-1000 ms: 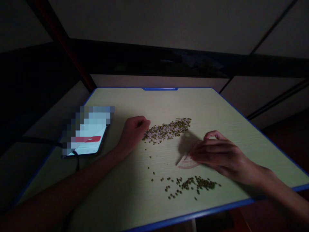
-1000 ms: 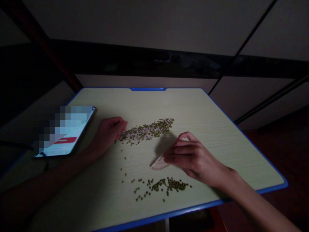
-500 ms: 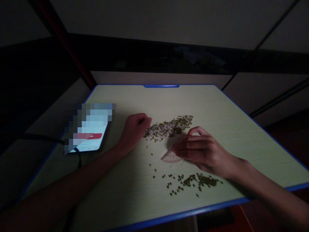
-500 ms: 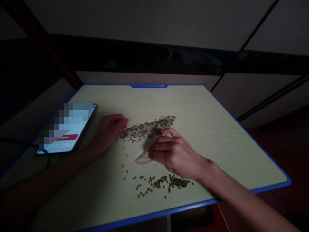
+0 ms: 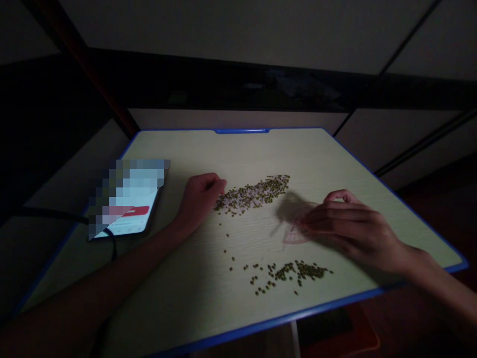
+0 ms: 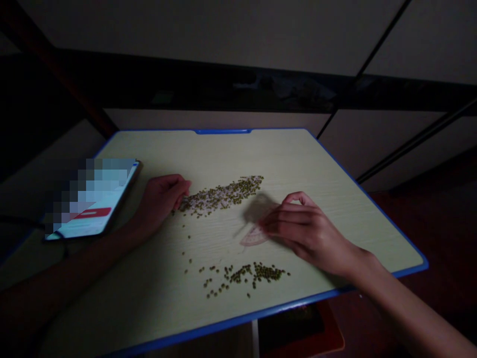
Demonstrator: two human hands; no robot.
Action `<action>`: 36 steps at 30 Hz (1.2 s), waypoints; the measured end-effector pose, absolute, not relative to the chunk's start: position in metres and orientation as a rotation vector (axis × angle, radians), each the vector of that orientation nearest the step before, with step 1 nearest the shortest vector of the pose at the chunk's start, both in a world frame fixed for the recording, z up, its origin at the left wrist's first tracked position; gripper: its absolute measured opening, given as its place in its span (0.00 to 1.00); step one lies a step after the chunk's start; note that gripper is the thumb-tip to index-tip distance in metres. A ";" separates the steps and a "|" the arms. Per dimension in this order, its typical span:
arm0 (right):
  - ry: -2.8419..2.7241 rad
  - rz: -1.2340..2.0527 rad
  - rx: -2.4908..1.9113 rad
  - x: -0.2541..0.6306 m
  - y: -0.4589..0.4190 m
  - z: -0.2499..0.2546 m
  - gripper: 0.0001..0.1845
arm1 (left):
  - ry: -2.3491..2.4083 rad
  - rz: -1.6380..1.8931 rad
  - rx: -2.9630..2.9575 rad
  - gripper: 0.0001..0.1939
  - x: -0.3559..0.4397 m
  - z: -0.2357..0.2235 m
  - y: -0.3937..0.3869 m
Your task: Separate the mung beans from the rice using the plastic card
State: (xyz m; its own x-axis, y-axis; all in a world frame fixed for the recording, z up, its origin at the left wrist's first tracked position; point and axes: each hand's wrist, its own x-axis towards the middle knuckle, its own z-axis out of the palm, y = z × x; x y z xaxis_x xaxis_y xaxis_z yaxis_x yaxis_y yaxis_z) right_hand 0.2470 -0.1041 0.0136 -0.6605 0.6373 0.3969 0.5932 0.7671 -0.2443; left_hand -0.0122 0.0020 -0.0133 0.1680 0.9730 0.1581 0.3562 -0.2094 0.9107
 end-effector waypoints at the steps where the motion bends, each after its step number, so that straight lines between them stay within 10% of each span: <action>1: -2.463 0.132 -0.944 0.246 -0.106 0.018 0.13 | 1.284 1.036 1.696 0.13 -0.012 -0.013 0.002; 36: -2.375 0.644 -1.061 0.212 -0.108 0.013 0.14 | 1.291 1.050 1.697 0.12 -0.011 -0.014 0.003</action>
State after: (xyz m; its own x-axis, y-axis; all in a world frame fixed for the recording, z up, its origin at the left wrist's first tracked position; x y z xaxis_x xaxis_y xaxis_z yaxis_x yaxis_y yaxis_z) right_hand 0.2120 -0.1079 0.0133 -0.5981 0.7722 0.2144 0.5582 0.5933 -0.5801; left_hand -0.0112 0.0026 -0.0137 0.1564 0.9735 0.1667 0.3618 -0.2135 0.9075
